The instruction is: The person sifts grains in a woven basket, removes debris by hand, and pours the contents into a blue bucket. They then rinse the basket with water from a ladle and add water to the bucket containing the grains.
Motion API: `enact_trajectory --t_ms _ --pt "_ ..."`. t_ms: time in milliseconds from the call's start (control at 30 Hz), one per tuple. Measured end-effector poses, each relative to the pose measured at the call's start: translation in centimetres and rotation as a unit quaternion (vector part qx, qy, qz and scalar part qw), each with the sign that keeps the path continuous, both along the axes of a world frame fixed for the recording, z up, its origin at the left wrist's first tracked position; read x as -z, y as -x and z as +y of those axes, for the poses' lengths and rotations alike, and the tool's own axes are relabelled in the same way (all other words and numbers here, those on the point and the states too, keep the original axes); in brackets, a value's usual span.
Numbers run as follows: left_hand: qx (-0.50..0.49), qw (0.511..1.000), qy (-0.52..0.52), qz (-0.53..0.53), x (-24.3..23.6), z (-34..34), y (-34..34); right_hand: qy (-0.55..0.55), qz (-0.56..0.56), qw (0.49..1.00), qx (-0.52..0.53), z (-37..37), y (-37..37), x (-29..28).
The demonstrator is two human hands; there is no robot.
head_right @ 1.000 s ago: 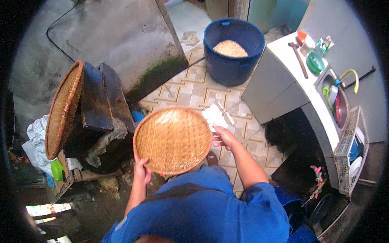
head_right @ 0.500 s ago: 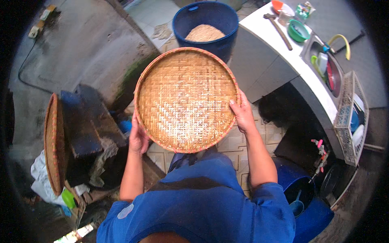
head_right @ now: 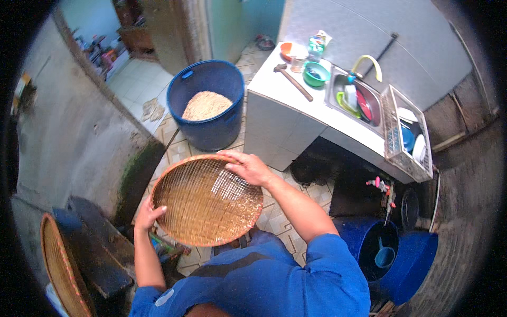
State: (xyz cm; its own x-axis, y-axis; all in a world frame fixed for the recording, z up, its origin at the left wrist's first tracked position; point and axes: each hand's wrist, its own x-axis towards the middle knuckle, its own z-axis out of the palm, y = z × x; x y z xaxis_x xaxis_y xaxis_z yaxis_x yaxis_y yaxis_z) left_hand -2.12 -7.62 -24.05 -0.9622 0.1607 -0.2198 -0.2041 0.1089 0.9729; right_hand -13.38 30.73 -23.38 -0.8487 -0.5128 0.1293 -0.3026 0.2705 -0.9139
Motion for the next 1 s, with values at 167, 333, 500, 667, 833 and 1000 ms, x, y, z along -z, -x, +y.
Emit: enact_trajectory --t_ms 167,333,500,667,833,1000 --pt "-0.139 0.986 0.002 -0.089 -0.2 3.7 1.3 -0.030 0.075 0.993 0.084 1.3 1.7 -1.0" --pt "-0.088 0.977 0.182 0.060 2.6 6.1 4.6 -0.049 -0.019 0.971 0.234 12.0 3.6 4.4" --pt "-0.113 0.981 0.144 0.066 7.9 8.4 8.3 -0.218 0.062 0.861 0.456 21.8 -5.5 21.0" --pt "-0.150 0.983 0.101 -0.030 8.0 14.1 10.4 -0.320 -0.346 0.747 0.469 27.3 -22.6 31.9" --pt "-0.142 0.984 0.044 -0.097 10.1 18.3 13.1 -0.447 -0.559 0.628 0.306 25.1 -39.6 32.8" --pt "-0.111 0.986 0.071 -0.104 13.8 20.8 13.3 -0.374 -0.573 0.525 0.506 19.3 -49.3 31.4"
